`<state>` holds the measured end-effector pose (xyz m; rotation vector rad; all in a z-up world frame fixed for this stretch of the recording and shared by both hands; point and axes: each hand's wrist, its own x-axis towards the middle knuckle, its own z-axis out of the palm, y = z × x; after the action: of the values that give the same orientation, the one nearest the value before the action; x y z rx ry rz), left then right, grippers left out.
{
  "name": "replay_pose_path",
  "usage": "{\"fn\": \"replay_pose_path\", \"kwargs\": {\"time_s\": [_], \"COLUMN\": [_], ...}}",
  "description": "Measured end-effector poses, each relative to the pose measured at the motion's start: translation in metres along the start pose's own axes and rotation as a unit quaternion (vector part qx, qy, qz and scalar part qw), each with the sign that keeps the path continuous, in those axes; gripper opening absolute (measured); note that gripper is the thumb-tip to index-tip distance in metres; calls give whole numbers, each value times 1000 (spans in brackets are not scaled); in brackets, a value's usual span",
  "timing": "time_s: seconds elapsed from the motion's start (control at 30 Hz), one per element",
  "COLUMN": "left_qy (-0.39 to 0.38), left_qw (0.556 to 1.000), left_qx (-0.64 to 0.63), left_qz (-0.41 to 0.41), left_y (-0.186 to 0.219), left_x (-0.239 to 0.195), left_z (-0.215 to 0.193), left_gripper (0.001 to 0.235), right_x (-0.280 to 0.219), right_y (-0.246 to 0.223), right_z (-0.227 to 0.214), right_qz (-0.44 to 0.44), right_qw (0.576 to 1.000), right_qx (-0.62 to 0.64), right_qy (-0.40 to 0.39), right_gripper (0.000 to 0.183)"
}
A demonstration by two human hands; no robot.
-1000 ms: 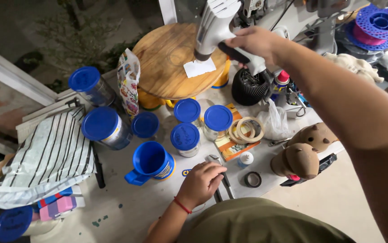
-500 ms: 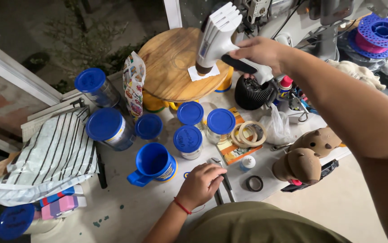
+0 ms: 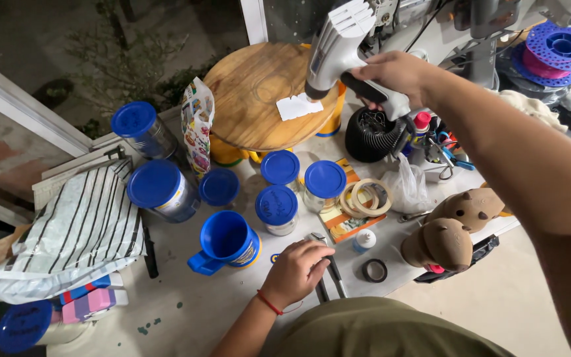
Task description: Apply a vinyl sticker to a plastic frame using a heat gun and adhesive.
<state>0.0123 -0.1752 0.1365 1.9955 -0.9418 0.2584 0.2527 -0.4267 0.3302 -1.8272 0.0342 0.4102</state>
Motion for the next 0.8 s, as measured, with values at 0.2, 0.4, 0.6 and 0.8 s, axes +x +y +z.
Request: {"fn": "replay_pose_path", "kwargs": {"time_s": [0.2,0.4,0.6,0.8], "left_qy": [3,6,7,13], "left_qw": [1000,1000,1000,1000], "left_qx": [4,3,4,-5], "left_qz": [-6,-2,-12,-5], "left_y": [0,0,-1,-4], "left_x": [-2,3,5,5], "left_z": [0,-2,0,2], "left_gripper": [18,17,19,18], "right_x": [-4,9,17,2], "right_y": [-8,-4,0,-17], "right_z": [3,3,1,26], "right_qz": [6,-16,-15,-14], "right_qw": [1000,999,1000,1000], "right_qx": [-8,-30,-3,-10], "right_qy": [13,21,-16,-26], "right_gripper": [20,23,22,21]}}
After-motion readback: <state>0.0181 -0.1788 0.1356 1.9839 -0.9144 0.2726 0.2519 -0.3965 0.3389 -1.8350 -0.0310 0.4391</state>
